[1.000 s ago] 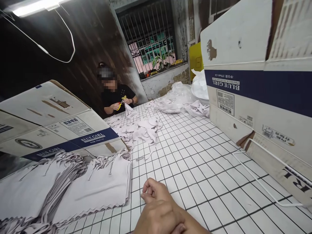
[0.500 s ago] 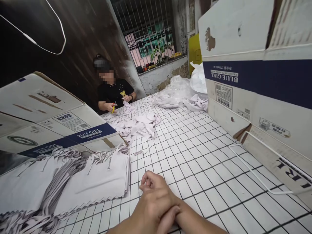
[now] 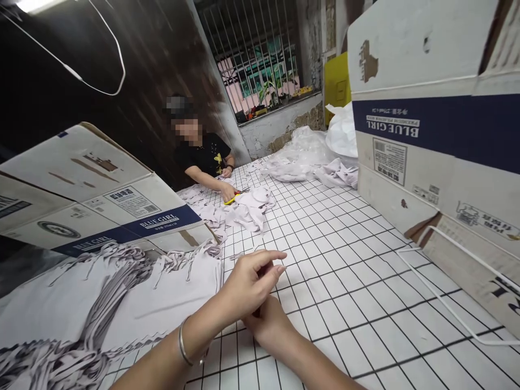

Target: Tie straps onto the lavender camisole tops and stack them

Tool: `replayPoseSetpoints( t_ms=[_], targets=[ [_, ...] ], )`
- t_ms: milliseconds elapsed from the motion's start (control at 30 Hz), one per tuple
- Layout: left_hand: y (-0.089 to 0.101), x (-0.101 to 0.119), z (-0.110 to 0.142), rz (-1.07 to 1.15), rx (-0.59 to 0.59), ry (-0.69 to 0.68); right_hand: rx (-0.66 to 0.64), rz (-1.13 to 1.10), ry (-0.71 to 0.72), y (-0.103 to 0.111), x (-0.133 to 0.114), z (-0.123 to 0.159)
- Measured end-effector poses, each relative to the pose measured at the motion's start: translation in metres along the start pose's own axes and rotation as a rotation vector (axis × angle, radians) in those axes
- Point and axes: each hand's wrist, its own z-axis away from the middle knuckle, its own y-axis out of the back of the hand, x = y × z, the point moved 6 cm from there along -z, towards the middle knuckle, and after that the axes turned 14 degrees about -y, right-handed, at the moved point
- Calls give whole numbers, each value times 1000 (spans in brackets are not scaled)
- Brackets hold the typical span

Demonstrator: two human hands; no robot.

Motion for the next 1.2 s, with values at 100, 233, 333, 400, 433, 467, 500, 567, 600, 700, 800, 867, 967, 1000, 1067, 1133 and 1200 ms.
replayPoseSetpoints(
  t_ms=[100, 233, 333, 400, 433, 467, 500, 567, 600, 700, 800, 867, 967, 1000, 1067, 1133, 1200],
  targets=[
    [-12, -22, -15, -32, -15, -4, -12, -3, -73, -2, 6, -1],
    [-25, -58, -43, -147, -2, 8, -20, -5, -92, -4, 10, 0],
    [-21, -83, -77, -313, 36, 25, -38, 21, -107, -5, 9, 2],
    [-9, -106, -103, -446, 60, 118, -45, 30, -121, -5, 8, 4],
    [-2, -121, -115, -498, 57, 198, -42, 34, -124, -5, 7, 5],
    [6, -138, -125, -530, 39, 293, -40, 38, -125, -5, 7, 5],
    [12, -157, -133, -546, 2, 394, -35, 45, -126, -5, 7, 6],
    [22, -189, -144, -548, -79, 539, -29, 54, -124, -5, 8, 5],
    [25, -201, -148, -544, -109, 568, -32, 57, -125, -5, 8, 5],
    [22, -217, -158, -545, -136, 503, -38, 60, -130, -5, 8, 4],
    [-1, -206, -166, -554, -150, 367, -33, 56, -127, -4, 5, 4],
    [-27, -187, -169, -537, -176, 269, -31, 49, -122, -2, 4, 4],
    [-72, -149, -168, -490, -208, 128, -38, 26, -106, -3, 5, 3],
    [-87, -136, -166, -474, -215, 86, -35, 10, -96, -4, 6, 2],
    [-113, -114, -162, -440, -229, 18, -25, -27, -92, -5, 10, 0],
    [-129, -99, -158, -404, -256, -23, -15, -42, -103, -8, 17, -3],
    [-131, -91, -155, -354, -303, -45, -22, -26, -90, -11, 20, -5]
  ],
)
